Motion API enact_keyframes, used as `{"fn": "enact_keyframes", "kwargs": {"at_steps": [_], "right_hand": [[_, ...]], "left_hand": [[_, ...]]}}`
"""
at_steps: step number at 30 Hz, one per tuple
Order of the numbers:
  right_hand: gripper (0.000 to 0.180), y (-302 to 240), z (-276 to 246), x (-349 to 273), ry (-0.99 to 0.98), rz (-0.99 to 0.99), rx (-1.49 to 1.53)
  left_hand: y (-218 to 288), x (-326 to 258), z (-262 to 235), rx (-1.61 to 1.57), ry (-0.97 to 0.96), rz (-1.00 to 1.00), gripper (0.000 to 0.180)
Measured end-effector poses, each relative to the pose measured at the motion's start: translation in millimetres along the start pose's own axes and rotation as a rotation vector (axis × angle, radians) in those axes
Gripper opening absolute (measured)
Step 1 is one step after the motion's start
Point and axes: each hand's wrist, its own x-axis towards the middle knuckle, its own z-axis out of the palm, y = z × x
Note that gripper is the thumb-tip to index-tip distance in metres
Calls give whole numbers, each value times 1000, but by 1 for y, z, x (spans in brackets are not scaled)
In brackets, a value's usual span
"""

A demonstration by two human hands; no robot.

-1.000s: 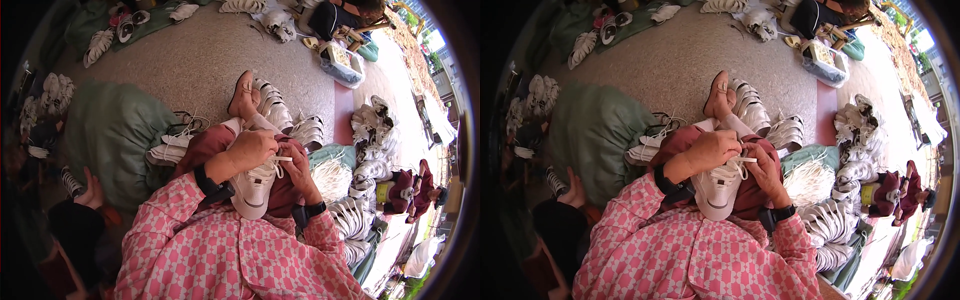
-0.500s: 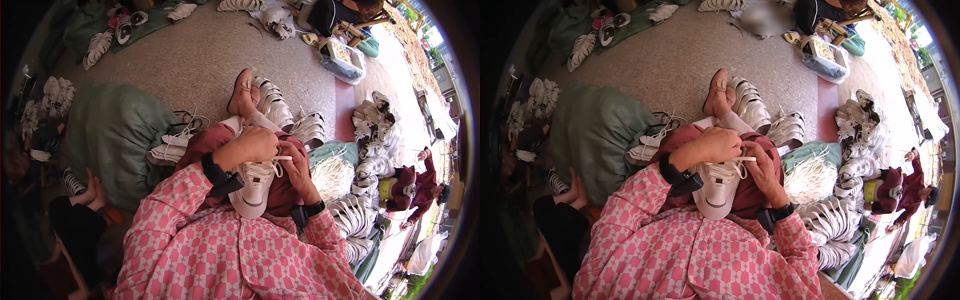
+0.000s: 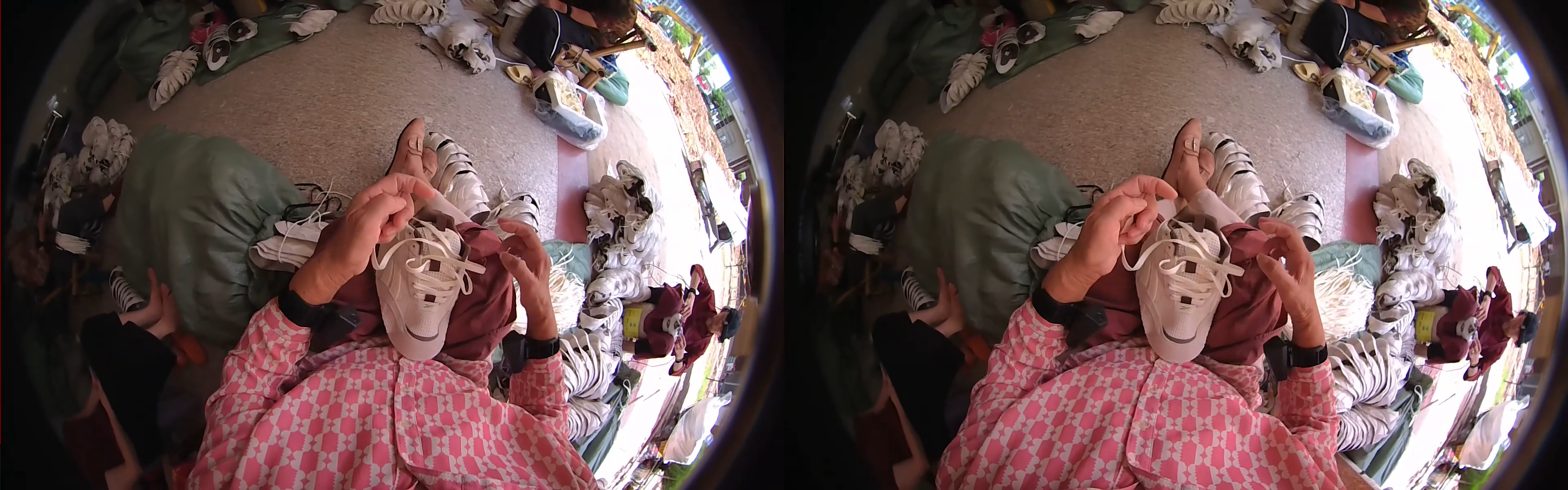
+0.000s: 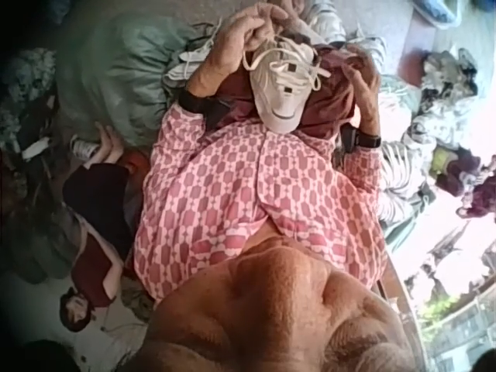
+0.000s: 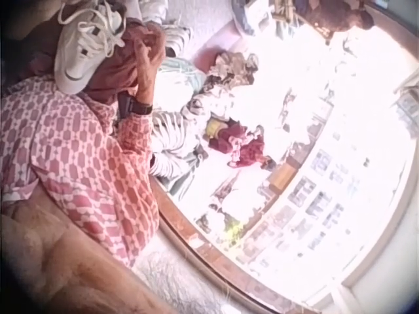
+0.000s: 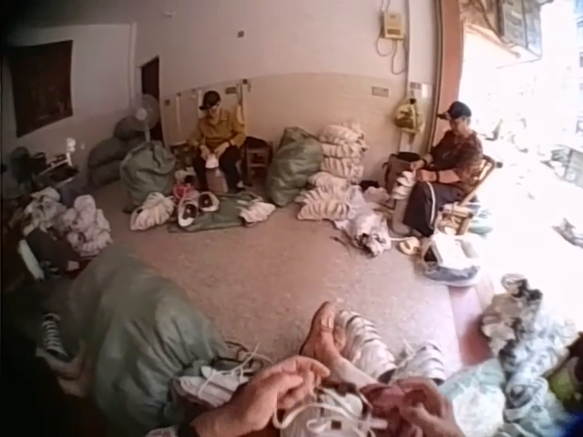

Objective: The recorder is threading and lacing white athletic shoes as part of a manufacturing process.

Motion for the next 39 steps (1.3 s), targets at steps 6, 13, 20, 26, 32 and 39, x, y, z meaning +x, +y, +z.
{"fn": "enact_keyframes", "kwargs": {"at_steps": [6,13,20,26,32,39], "right_hand": [[35,-79,51,12,-299,119,208],[27,-93,92,20,-710,-168,-75],[12,-109,87,66,-343,-533,-309],[10,-112,92,81,-257,-333,-377],[15,-104,87,75,-427,-174,-120],[15,-39,34,70,-664,-84,-450]], "left_hand": [[46,-12,24,-48,-68,204,36],[75,-14,30,47,-186,341,39],[36,-7,0,350,453,722,50],[-7,-24,15,163,-49,-45,31],[-12,-17,4,534,37,18,13],[-3,-10,-23,432,247,349,13]]}}
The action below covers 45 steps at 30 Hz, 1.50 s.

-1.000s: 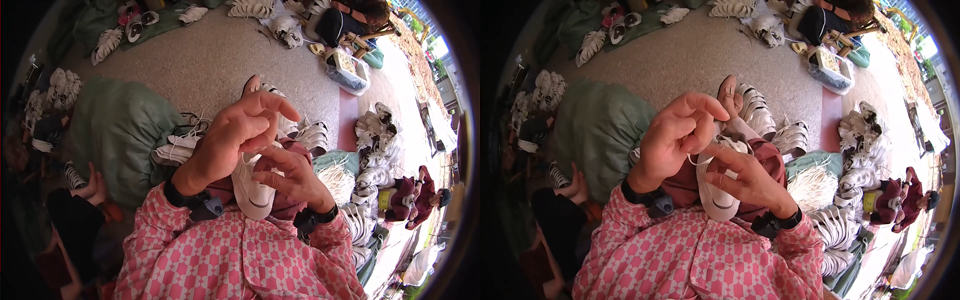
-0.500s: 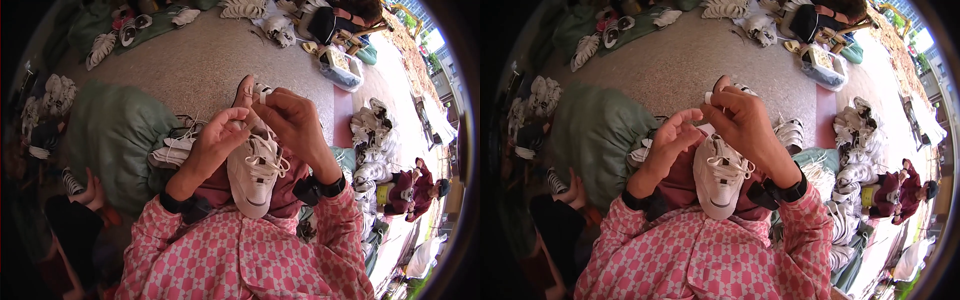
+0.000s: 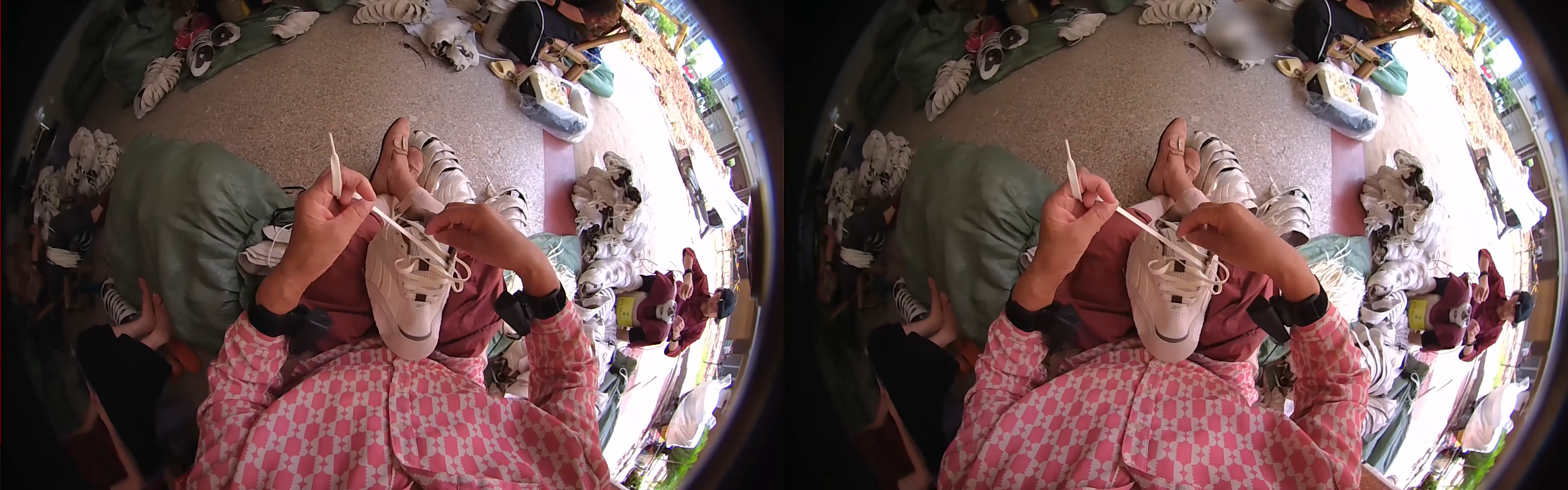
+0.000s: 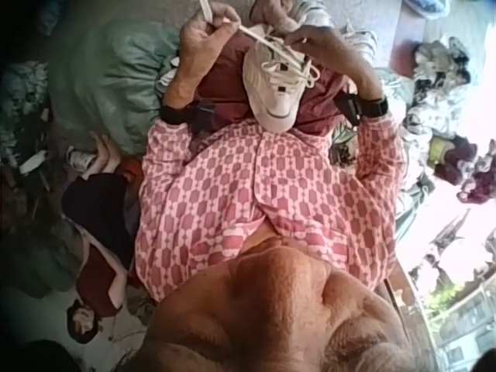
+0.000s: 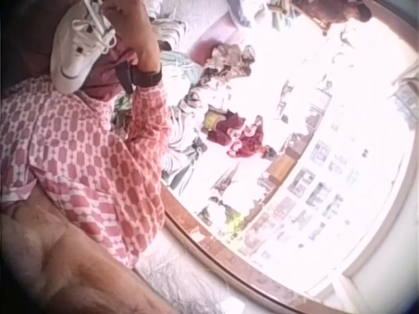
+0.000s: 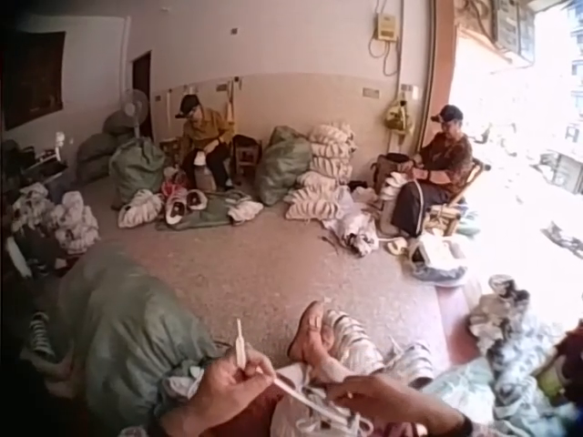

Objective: The recorder is threading and lacing white athletic shoes as part of a manufacturing process.

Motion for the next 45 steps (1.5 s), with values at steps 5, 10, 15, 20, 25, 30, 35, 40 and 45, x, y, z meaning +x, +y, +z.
{"fn": "enact_keyframes", "kwargs": {"at_steps": [5,10,15,20,25,30,35,40,45], "right_hand": [[19,13,5,-5,-118,37,52],[20,18,5,-1,-147,62,84],[17,19,15,5,-129,-33,98],[14,18,29,5,-61,-89,51],[15,8,36,5,5,-64,-46],[18,13,45,2,45,-72,-24],[13,15,51,1,96,-58,25],[13,11,50,0,85,61,213],[14,9,51,-2,99,86,194]], "left_hand": [[-5,2,-18,14,97,68,13],[0,1,-20,88,165,154,6],[5,-3,-27,246,189,190,21],[-6,-5,-34,192,199,178,29],[1,-10,-37,-289,247,-165,41],[-26,-17,-55,-786,182,-372,44],[-48,-23,-55,-925,184,-531,42],[-52,-24,-58,-892,245,-580,35],[-48,-23,-52,-951,206,-566,35]]}}
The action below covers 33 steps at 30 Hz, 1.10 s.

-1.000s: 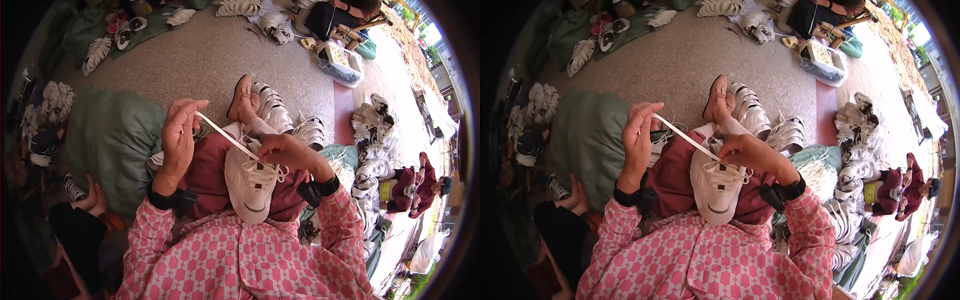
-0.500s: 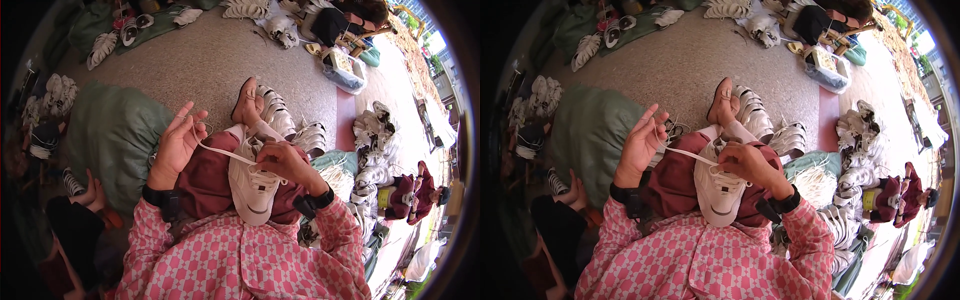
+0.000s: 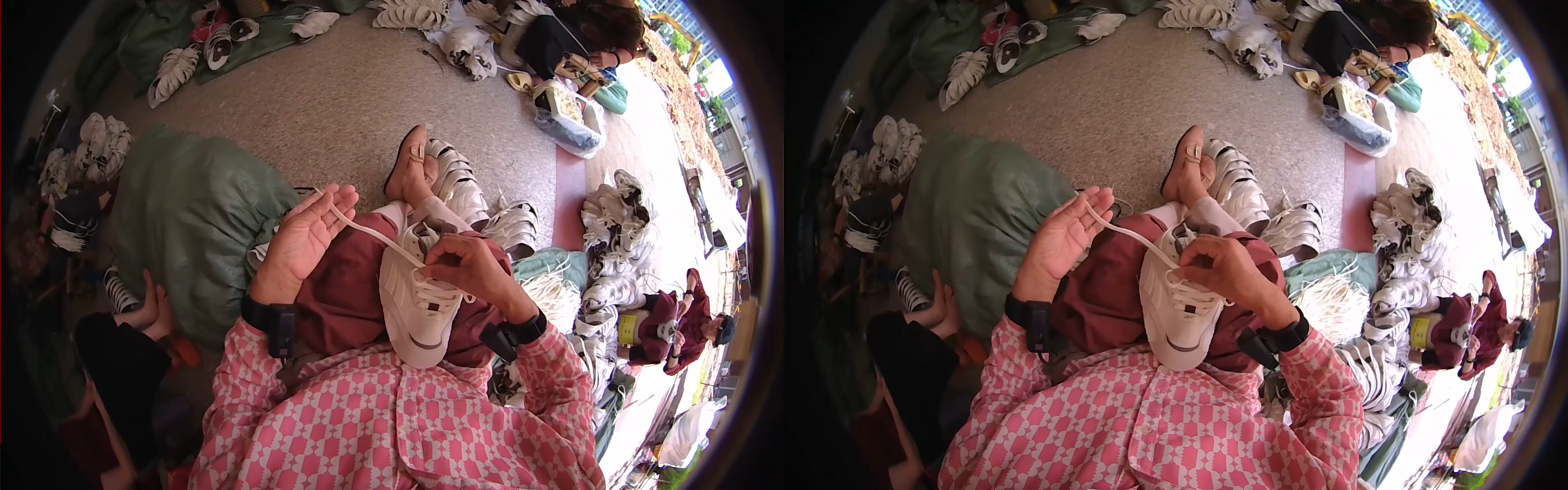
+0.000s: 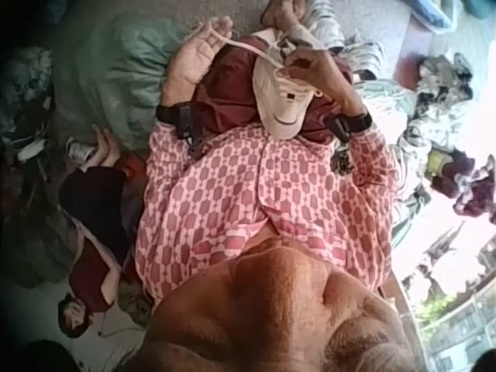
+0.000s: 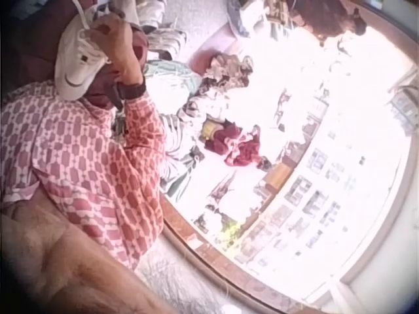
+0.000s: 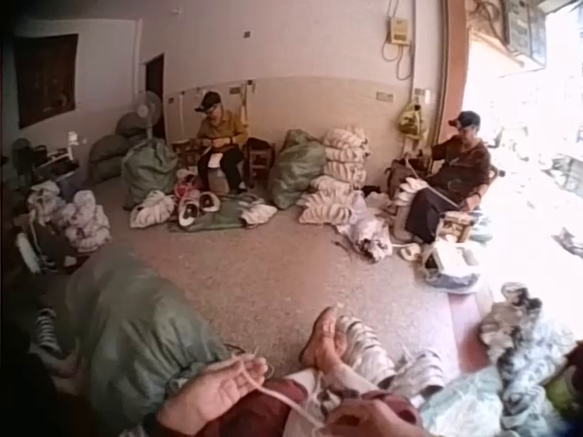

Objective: The recorder is threading and lacing white athletic shoes as part of a manufacturing process.

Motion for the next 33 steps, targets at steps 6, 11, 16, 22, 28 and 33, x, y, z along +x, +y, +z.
{"fn": "enact_keyframes", "kwargs": {"at_steps": [6,11,16,22,28,33], "right_hand": [[16,0,1,1,-8,4,-16],[16,3,-1,0,-12,-75,-55],[10,-1,0,2,55,238,286],[12,-14,2,9,53,295,57],[14,-6,-14,22,24,-135,-385],[22,20,-14,24,-1,-168,-183]], "left_hand": [[-7,6,-12,71,-14,4,37],[-3,5,-5,96,108,-9,35],[9,8,-27,-18,-126,-78,29],[-23,-6,17,579,-122,-193,21],[-53,-4,21,1025,-367,-80,24],[-59,-4,33,1141,-348,-28,24]]}}
